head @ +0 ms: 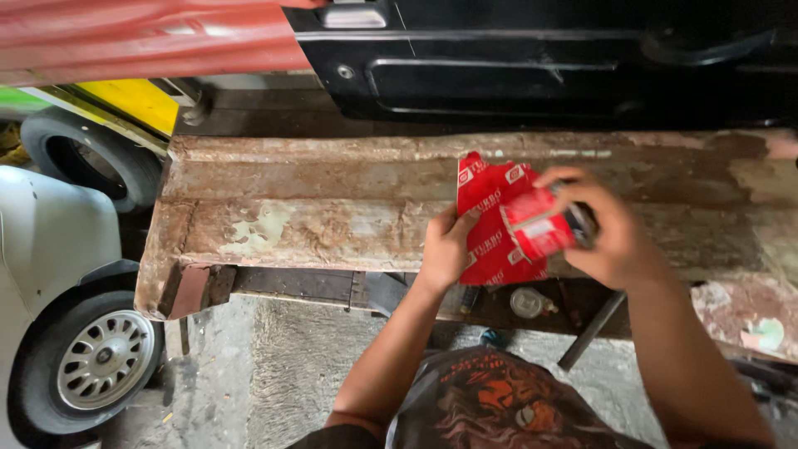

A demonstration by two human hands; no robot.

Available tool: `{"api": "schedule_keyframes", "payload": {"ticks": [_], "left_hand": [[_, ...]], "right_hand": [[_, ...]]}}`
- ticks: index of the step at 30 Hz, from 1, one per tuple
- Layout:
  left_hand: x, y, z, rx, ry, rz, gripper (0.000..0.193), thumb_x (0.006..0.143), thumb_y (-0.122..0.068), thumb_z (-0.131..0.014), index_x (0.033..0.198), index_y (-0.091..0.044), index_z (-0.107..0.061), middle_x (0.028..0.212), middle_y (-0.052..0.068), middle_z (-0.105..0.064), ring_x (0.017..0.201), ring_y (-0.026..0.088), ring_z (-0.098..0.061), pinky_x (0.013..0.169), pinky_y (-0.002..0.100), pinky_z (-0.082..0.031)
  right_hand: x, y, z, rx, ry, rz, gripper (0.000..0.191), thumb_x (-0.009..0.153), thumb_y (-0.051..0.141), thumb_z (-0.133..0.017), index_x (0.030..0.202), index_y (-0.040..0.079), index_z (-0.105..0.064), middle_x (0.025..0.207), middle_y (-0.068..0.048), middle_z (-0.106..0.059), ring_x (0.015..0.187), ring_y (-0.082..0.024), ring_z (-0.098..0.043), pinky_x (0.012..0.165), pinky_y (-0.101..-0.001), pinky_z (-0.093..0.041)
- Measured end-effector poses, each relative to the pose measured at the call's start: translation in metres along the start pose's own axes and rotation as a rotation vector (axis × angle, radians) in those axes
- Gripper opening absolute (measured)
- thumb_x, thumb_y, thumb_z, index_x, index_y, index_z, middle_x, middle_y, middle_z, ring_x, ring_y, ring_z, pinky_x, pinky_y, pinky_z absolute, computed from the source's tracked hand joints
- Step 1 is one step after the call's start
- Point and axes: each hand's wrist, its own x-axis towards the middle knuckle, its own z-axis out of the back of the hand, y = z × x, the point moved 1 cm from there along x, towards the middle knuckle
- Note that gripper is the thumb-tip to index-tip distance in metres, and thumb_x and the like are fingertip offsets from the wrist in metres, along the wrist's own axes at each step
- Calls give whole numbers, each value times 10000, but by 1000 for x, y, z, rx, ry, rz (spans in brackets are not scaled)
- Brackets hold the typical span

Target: The person pours a white paste from a red can onto a red paper sheet, then uses a small red spatula to mix the paste with a yellow substance from a small tube. The person continues mixing the two substances together on the paper.

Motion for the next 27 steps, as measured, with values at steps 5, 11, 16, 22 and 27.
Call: {"api": "schedule_keyframes", "payload": {"ticks": [5,11,16,22,27], "left_hand": [[-5,-4,-1,106,-6,-23,283,1031,-101,-546,1213,87,-654,1009,99,-737,837,121,-659,729,273,-536],[-7,-8,-1,147,-28,-30,287,1025,-107,-547,1199,91,-661,1007,98,-744,848,121,-663,745,291,-536],[-12,-3,-3,156,-54,-159,277,1035,-101,-540,1198,87,-662,1036,86,-737,911,103,-655,799,282,-541],[-11,-5,3,73,-81,-94,259,1037,-98,-551,1165,97,-663,1004,110,-741,846,127,-666,741,290,-541],[-19,-8,2,129,-101,-90,277,1026,-102,-551,1188,86,-675,1010,110,-743,839,110,-664,731,269,-545]], "right_hand": [[-7,2,4,-168,-11,-31,574,613,-113,-624,1138,105,-536,1384,-145,-558,1345,-295,-540,1131,-403,-436],[-6,9,2,-193,-66,-67,556,617,-110,-628,1119,103,-523,1378,-136,-576,1322,-293,-556,1107,-395,-435],[-10,9,3,-101,-79,-28,579,603,-113,-596,1135,105,-536,1388,-137,-572,1358,-286,-540,1168,-385,-409],[-13,-1,-1,0,-73,-76,588,625,-113,-601,1170,100,-535,1405,-146,-541,1374,-283,-517,1139,-385,-422],[-13,-1,-2,-250,7,-24,591,599,-138,-646,1138,80,-540,1376,-165,-557,1344,-295,-527,1118,-420,-429]]}}
